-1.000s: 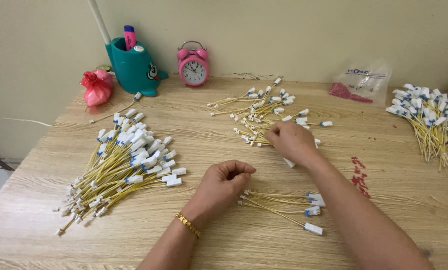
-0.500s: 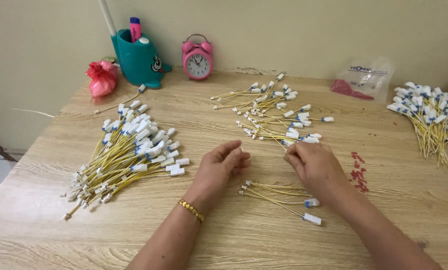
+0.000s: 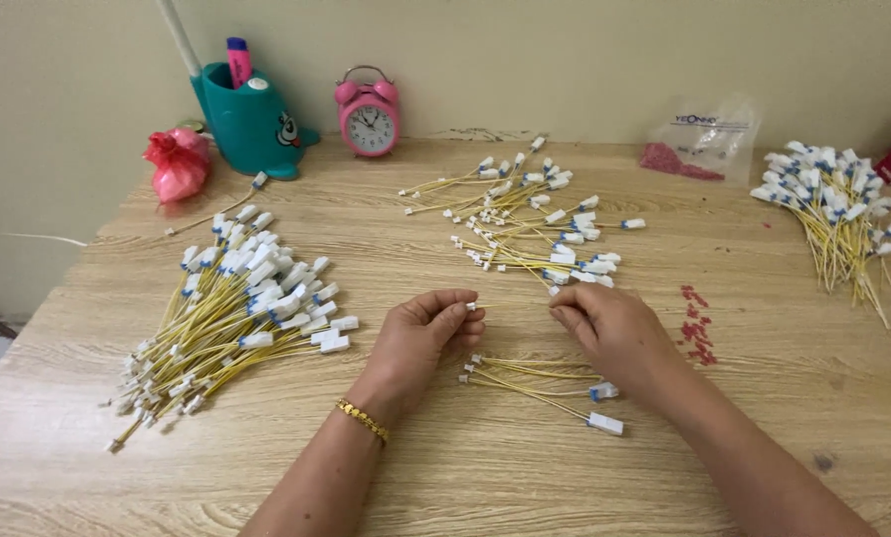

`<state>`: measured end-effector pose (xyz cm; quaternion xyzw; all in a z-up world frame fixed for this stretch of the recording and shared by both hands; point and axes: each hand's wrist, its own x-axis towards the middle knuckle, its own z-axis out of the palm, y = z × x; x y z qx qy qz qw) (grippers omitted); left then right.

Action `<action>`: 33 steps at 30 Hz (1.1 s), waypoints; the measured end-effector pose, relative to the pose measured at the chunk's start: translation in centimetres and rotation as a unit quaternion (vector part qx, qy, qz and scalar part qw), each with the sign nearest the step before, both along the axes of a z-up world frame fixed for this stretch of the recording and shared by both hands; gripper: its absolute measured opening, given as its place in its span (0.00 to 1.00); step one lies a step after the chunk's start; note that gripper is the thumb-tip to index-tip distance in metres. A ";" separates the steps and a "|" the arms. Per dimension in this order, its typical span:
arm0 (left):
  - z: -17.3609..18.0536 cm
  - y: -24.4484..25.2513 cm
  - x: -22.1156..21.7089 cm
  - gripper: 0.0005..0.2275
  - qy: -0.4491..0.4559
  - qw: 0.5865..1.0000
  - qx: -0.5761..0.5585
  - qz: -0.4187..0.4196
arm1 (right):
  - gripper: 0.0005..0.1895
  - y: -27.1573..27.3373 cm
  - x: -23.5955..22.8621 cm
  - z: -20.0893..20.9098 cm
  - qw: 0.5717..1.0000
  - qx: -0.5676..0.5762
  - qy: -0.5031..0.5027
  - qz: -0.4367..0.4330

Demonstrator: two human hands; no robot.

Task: The person assembles small yellow cables by inserting a white plastic connector into the end of each cable. They pick up a cable, attach the connector, and place the finished item on the table, repeating this process for multiple cables.

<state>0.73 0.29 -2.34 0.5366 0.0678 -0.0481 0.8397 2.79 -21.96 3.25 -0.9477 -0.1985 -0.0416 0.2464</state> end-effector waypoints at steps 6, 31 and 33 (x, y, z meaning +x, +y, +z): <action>-1.3 -0.7 0.9 0.10 0.011 0.998 0.067 0.012 | 0.08 -0.8 2.1 -2.0 0.998 0.016 -0.011 0.061; 3.7 -1.2 -1.1 0.07 0.105 0.990 0.089 0.040 | 0.12 -5.2 1.1 5.6 0.938 -0.066 0.237 -0.245; 4.0 -1.1 -1.3 0.07 0.100 0.990 0.094 0.034 | 0.09 -5.6 1.7 4.6 0.948 -0.122 0.201 -0.214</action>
